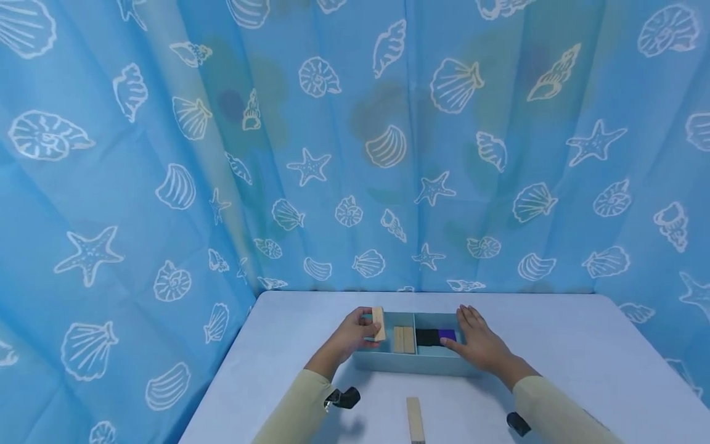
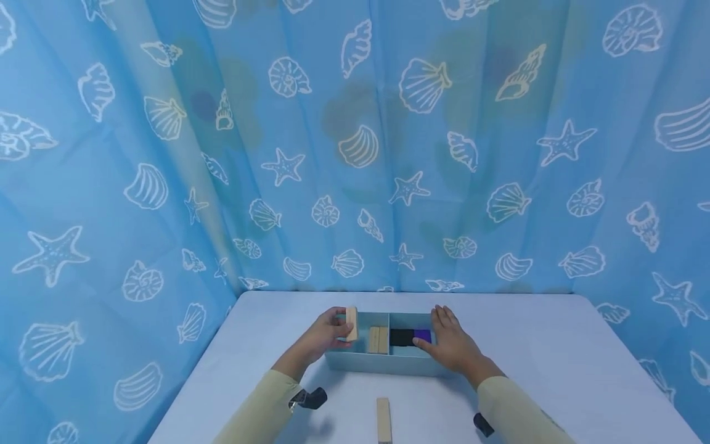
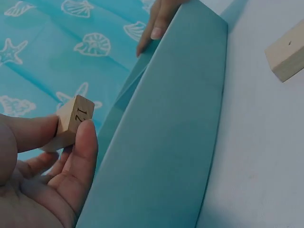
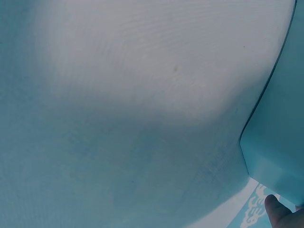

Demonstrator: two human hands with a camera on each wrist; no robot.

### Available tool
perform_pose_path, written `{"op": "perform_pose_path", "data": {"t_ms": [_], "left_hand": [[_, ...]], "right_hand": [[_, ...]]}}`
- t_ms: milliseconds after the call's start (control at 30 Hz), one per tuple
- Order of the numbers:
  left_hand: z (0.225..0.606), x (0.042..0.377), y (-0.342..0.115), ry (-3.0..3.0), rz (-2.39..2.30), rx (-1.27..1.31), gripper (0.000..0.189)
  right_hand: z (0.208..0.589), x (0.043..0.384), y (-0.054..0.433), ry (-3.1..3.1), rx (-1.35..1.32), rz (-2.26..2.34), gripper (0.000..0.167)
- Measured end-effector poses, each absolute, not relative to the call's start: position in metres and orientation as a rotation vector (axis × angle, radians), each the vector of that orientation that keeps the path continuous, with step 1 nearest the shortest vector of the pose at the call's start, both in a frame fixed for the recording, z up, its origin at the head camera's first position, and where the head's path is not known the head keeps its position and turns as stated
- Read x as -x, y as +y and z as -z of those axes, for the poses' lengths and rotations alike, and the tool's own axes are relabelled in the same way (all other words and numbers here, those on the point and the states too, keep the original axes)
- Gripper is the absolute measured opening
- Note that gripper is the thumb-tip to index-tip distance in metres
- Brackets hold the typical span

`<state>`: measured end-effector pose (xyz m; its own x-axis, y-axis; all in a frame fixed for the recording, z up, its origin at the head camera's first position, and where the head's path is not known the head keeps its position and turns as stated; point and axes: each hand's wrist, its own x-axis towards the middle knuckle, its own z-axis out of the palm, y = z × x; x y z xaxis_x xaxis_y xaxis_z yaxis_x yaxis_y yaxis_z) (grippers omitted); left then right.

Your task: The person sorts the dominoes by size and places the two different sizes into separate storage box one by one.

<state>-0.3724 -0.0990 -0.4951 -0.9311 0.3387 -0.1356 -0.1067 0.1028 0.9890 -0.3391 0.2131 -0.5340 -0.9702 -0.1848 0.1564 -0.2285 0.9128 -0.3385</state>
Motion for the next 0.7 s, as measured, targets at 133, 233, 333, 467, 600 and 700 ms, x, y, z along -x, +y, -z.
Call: {"op": "perform_pose_path", "data": {"t_ms": [133, 233, 333, 467, 600, 700], "left_hand": [[0.499, 0.374, -0.097, 2.083, -1.856, -0.22, 0.049], [0.496, 0.379, -0.093, 2.098, -1.833, -0.261, 0.047], [0.49, 0.383, -0.089, 2.137, -1.831, -0.277, 0.049], [0.489, 0.384, -0.086, 2.187, -1.816, -0.248, 0.055], [0.494, 0.382, -0.082, 2.204, -1.776, -0.223, 0.054], [0.498, 0.381, -0.078, 2.241, -1.724, -0.213, 0.05]], "right_hand": [[0.535, 0.337, 0.212, -2.953, -0.328, -0.518, 0.099], [0.531, 0.338, 0.214, -2.957, -0.333, -0.487, 0.097], [0.525, 0.34, 0.216, -2.943, -0.354, -0.491, 0.095], [0.523, 0.34, 0.216, -2.943, -0.363, -0.505, 0.095], [0.527, 0.338, 0.215, -2.97, -0.352, -0.515, 0.097], [0.53, 0.337, 0.215, -2.967, -0.352, -0.534, 0.098]]}}
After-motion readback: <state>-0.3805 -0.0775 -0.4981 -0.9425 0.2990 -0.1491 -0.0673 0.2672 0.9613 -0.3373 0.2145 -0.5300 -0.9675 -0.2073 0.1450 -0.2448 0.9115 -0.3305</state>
